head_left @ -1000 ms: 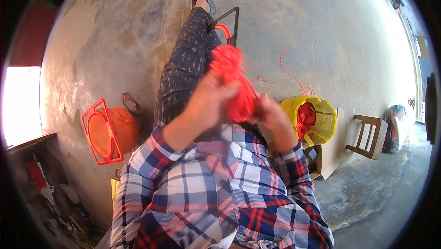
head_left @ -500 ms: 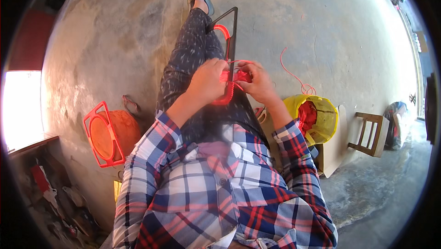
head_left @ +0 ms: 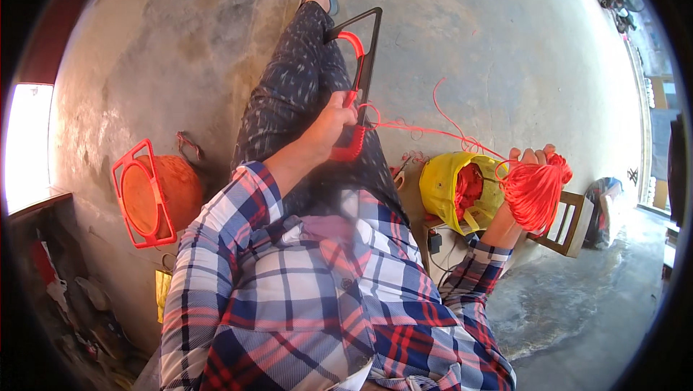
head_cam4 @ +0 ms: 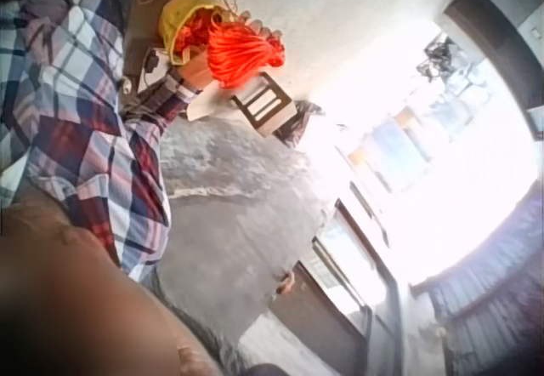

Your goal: The person weaves a red rope onto a circular frame by hand.

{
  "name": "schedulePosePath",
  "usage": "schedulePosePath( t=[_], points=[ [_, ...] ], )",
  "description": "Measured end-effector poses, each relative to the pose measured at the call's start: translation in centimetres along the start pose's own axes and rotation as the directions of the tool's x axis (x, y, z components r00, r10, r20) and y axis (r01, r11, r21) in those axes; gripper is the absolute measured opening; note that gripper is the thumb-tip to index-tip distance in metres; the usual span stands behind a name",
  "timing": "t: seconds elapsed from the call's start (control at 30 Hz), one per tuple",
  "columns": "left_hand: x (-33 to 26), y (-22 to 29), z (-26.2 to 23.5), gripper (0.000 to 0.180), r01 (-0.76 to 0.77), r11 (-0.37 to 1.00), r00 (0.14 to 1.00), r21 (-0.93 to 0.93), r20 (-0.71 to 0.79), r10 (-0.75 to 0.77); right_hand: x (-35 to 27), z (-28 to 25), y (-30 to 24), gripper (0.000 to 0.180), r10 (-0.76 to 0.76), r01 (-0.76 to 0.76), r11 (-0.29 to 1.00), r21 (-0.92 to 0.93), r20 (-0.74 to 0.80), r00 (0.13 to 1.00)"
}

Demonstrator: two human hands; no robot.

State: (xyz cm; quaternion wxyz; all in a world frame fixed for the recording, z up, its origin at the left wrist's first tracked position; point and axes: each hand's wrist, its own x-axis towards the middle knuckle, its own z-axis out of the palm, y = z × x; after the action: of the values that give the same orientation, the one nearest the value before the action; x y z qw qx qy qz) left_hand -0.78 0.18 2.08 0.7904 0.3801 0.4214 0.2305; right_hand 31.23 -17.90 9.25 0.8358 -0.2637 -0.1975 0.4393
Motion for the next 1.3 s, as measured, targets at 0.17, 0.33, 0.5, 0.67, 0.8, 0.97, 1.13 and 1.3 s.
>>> schedulePosePath(
  t=[0.17, 0.33, 0.5, 0.67, 0.8, 0.97, 1.13, 1.3],
  points=[
    [0.1, -0.5, -0.3, 0.055, -0.003, 0.999, 1.0, 0.053, 0.009, 0.003, -0.9, 2.3, 7.2, 0.038, 0.136, -0.132, 0.99, 0.04, -0.128, 0.982],
    [0.7, -1.1, 0.4, 0.059, -0.053, 0.997, 0.998, 0.052, 0.034, 0.051, -2.1, 2.8, 17.4, 0.051, 0.519, -0.43, 0.732, -0.529, 0.024, 0.854],
    [0.0, 0.1, 0.4, 0.053, -0.033, 0.996, 0.999, 0.088, 0.001, 0.033, -2.9, 10.3, 12.6, 0.044, 0.556, -0.506, 0.758, -0.412, 0.002, 0.831],
    [0.0, 0.4, 0.9, 0.05, 0.012, 1.0, 1.0, 0.025, -0.023, -0.011, -5.0, 13.0, 11.5, 0.032, 0.62, -0.533, 0.692, -0.487, 0.023, 0.784],
    [1.5, -2.1, 1.2, 0.049, -0.15, 0.886, 0.939, 0.439, -0.218, 0.267, -3.7, 14.5, 9.8, 0.041, 0.534, -0.51, 0.816, -0.271, 0.016, 0.846],
    [-3.7, 3.7, 3.8, 0.026, -0.461, 0.739, 0.871, 0.492, 0.088, 0.484, 0.1, 14.0, 8.0, 0.04, 0.315, -0.325, 0.942, -0.083, 0.557, 0.768],
    [-0.1, 1.7, -0.9, 0.017, -0.151, 0.846, 0.909, 0.511, -0.264, 0.322, 1.8, 7.3, 14.1, 0.033, 0.515, 0.395, -0.027, -0.918, 0.326, 0.793],
    [-0.5, -2.1, 0.1, 0.015, -0.266, 0.548, 0.826, 0.793, -0.105, 0.553, 0.5, 7.0, 19.7, 0.038, 0.582, -0.002, 0.025, -1.0, 0.013, 0.813]
  ],
)
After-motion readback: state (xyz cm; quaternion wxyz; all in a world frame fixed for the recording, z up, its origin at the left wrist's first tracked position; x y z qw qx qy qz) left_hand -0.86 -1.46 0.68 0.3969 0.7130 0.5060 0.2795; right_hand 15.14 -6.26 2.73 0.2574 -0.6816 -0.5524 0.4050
